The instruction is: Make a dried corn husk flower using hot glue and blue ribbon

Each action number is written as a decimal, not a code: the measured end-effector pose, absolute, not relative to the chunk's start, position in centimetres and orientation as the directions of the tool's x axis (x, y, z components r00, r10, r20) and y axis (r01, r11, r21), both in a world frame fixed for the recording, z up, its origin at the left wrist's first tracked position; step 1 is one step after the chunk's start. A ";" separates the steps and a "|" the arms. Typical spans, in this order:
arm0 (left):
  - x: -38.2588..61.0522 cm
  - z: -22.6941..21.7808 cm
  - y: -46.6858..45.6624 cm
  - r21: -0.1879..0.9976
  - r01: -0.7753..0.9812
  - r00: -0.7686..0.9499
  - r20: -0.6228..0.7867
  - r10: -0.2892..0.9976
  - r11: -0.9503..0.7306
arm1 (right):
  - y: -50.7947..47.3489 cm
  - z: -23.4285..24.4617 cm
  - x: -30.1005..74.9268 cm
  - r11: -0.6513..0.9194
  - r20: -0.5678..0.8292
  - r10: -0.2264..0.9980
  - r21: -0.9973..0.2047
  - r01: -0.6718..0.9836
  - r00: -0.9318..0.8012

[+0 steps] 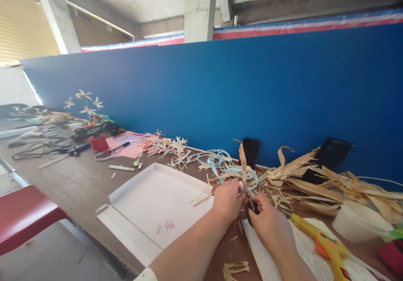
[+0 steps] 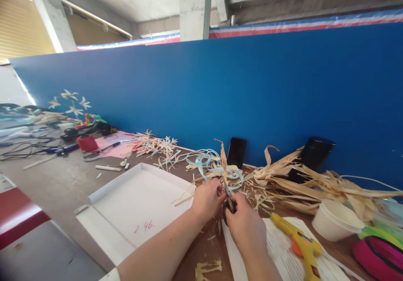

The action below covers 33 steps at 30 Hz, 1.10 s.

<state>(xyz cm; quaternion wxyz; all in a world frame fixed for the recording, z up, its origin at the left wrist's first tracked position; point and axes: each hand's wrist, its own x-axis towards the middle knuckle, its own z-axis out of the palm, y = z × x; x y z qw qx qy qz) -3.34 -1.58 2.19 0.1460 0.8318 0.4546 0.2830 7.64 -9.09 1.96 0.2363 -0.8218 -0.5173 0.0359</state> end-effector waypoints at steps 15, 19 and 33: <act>-2.8 1.7 -1.7 0.605 0.667 0.308 0.308 0.900 -0.435 | -9.7 3.1 6.3 -0.386 0.172 0.876 -0.310 0.869 0.450; -3.3 1.7 -0.4 0.716 0.617 0.222 0.239 0.945 -0.326 | -9.4 2.4 6.9 -0.391 0.160 0.872 -0.344 0.854 0.463; -4.1 1.2 2.0 0.991 -0.070 0.443 -0.076 0.893 0.119 | -8.9 1.8 7.9 -0.210 -0.160 0.939 -0.968 0.139 0.306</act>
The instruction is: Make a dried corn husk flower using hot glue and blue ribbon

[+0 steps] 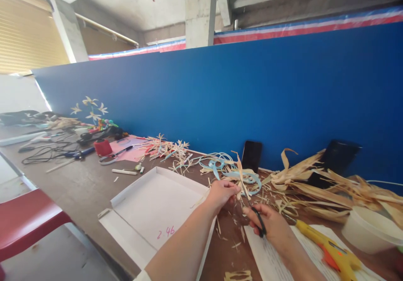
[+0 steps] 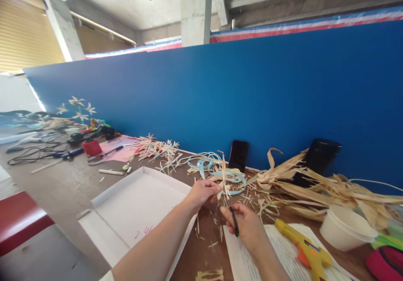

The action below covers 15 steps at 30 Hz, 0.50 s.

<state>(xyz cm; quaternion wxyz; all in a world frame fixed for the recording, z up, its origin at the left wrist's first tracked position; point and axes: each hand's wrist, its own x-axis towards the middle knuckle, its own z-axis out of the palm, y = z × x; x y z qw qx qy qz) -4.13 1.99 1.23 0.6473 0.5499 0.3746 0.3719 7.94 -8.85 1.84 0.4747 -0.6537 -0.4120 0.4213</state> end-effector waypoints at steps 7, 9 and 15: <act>-4.7 1.4 2.1 0.928 -0.180 0.566 -0.175 0.806 0.328 | -9.2 2.2 8.1 -0.226 -0.214 0.956 -0.973 0.041 0.199; -4.7 1.6 2.1 0.923 -0.183 0.581 -0.177 0.795 0.339 | -9.1 1.9 8.2 -0.243 -0.235 0.953 -0.970 0.015 0.189; -4.5 1.5 2.1 0.928 -0.186 0.559 -0.171 0.811 0.323 | -9.1 1.4 8.4 -0.252 -0.249 0.955 -0.968 -0.002 0.163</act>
